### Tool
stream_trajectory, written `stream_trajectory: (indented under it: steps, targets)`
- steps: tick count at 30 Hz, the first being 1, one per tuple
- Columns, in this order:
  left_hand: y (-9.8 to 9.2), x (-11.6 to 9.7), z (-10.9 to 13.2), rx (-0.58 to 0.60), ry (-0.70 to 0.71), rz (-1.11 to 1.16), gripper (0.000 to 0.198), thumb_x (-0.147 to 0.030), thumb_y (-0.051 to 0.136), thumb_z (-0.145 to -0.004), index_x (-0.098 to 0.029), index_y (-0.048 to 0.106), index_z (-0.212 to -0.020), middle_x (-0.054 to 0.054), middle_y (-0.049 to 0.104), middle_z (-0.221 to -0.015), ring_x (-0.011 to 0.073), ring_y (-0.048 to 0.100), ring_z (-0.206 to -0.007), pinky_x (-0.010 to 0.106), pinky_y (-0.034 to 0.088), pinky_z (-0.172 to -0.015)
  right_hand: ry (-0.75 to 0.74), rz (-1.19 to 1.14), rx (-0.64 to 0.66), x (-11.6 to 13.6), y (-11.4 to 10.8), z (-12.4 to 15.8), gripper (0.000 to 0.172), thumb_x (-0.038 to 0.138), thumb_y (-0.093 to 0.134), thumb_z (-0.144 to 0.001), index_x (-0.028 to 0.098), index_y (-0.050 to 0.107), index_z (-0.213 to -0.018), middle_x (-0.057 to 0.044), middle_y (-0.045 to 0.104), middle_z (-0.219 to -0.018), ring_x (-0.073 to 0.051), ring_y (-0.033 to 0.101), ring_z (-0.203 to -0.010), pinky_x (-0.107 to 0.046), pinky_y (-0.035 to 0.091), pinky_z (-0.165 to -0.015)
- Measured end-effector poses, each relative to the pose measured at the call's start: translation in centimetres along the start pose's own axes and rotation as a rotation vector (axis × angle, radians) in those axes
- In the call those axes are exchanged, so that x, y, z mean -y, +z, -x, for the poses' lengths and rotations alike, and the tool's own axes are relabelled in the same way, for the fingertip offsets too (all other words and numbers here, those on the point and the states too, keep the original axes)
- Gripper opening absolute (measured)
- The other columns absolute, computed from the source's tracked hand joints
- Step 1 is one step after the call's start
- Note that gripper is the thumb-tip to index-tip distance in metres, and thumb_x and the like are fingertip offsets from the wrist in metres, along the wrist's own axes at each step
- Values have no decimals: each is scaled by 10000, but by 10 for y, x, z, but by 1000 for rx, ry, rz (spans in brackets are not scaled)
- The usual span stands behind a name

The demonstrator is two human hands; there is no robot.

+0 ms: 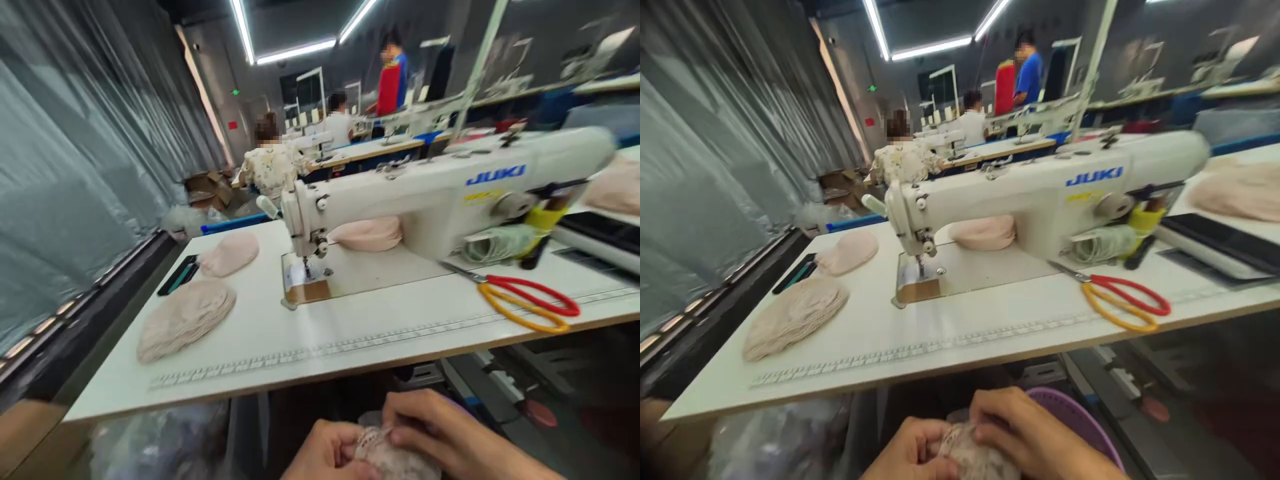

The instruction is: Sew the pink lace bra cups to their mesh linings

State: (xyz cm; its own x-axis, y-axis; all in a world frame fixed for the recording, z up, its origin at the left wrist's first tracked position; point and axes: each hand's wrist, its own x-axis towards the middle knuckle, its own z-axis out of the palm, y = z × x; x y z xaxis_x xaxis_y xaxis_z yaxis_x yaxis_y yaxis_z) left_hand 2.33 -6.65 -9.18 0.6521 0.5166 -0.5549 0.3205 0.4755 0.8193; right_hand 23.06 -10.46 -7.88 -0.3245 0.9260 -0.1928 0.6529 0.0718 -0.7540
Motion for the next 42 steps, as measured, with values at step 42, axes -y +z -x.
stream_trajectory:
  steps: [42]
  targets:
    - [-49,-17,21,233,42,-278,557,-588,610,-778,-127,688,-1082,111,706,-990,232,676,-919,241,518,-765,-216,-405,417,2,-3,-42,638,376,804,-620,202,520,-1164,-63,560,-1168,-218,513,-1070,-320,407,-906]
